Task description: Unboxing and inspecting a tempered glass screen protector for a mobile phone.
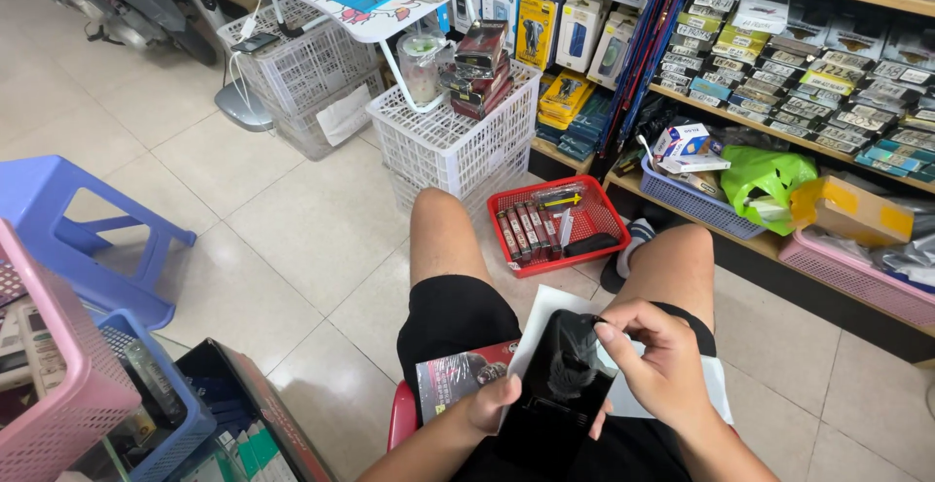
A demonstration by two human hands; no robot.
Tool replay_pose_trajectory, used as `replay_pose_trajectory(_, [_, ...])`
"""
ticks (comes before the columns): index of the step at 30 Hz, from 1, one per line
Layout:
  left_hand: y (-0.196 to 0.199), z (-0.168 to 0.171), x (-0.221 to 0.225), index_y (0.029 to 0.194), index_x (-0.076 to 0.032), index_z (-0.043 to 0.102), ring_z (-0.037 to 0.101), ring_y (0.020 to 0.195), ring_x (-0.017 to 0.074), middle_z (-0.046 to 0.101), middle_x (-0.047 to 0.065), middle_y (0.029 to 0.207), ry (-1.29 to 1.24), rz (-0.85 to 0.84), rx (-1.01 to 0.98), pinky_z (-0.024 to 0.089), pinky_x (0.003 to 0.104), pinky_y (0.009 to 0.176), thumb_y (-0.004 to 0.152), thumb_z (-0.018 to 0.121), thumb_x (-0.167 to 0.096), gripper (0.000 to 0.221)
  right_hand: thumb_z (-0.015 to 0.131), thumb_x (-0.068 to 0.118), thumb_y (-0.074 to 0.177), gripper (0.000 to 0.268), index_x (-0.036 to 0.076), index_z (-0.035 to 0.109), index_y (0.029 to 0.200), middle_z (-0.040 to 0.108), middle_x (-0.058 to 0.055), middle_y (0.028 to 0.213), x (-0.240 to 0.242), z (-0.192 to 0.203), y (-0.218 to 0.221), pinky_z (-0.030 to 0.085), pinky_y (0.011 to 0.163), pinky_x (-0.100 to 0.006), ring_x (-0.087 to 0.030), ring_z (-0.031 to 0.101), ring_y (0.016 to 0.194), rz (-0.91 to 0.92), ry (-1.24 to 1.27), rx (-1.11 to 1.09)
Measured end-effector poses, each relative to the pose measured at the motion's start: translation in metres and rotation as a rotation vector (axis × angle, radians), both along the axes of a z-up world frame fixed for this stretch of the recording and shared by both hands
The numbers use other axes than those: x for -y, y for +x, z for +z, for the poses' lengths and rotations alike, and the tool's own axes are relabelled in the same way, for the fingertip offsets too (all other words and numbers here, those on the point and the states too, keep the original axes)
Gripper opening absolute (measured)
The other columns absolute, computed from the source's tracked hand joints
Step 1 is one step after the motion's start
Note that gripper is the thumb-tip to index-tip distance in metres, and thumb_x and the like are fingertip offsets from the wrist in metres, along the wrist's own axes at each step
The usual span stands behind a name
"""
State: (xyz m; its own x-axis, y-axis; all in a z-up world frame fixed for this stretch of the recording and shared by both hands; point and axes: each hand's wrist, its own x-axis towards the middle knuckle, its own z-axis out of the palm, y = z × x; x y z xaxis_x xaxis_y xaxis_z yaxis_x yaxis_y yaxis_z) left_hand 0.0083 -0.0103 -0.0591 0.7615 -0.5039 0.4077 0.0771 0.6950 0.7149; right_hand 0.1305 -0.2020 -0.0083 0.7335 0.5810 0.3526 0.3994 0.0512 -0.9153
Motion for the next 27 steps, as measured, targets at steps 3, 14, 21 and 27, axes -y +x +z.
replay_pose_trajectory(3, [0.004,-0.011,-0.001,0.141,0.007,0.048,0.064,0.113,0.0196,0.063,0.014,0.121,-0.038,-0.015,0.014,0.05,0.032,0.102,0.095,0.055,-0.08,0.098,0.069,0.006,0.095,0.007,0.0,0.07,0.098,0.074,-0.007,0.081,0.004,-0.007,0.003,0.054,0.066,-0.025,-0.01,0.066,0.071,0.002,0.001,-0.033])
replay_pose_trajectory(14, [0.007,-0.019,0.006,0.158,-0.002,0.034,0.057,0.131,0.0224,0.048,0.011,0.154,-0.421,0.226,-0.284,0.044,0.039,0.114,0.092,0.04,-0.078,0.101,0.055,0.069,0.098,0.054,0.033,0.067,0.135,0.045,-0.012,0.149,-0.026,0.029,-0.029,0.025,0.114,-0.05,-0.033,0.039,0.137,0.185,-0.12,1.231])
replay_pose_trajectory(21, [0.005,0.003,0.007,0.16,0.001,0.031,0.058,0.124,0.0228,0.055,0.012,0.142,-0.544,0.362,-0.207,0.045,0.041,0.113,0.093,0.04,-0.077,0.103,0.061,0.076,0.092,0.058,0.044,0.067,0.139,0.048,0.001,0.154,-0.041,0.023,-0.04,0.022,0.118,-0.049,-0.026,0.038,0.14,0.313,-0.228,1.354])
replay_pose_trajectory(27, [0.006,0.003,0.007,0.162,0.006,0.033,0.06,0.108,0.0206,0.061,0.012,0.116,-0.559,0.332,-0.176,0.048,0.035,0.101,0.095,0.04,-0.081,0.11,0.058,0.078,0.091,0.062,0.043,0.066,0.142,0.047,0.0,0.155,-0.039,0.03,-0.044,0.021,0.118,-0.048,-0.026,0.039,0.138,0.367,-0.246,1.357])
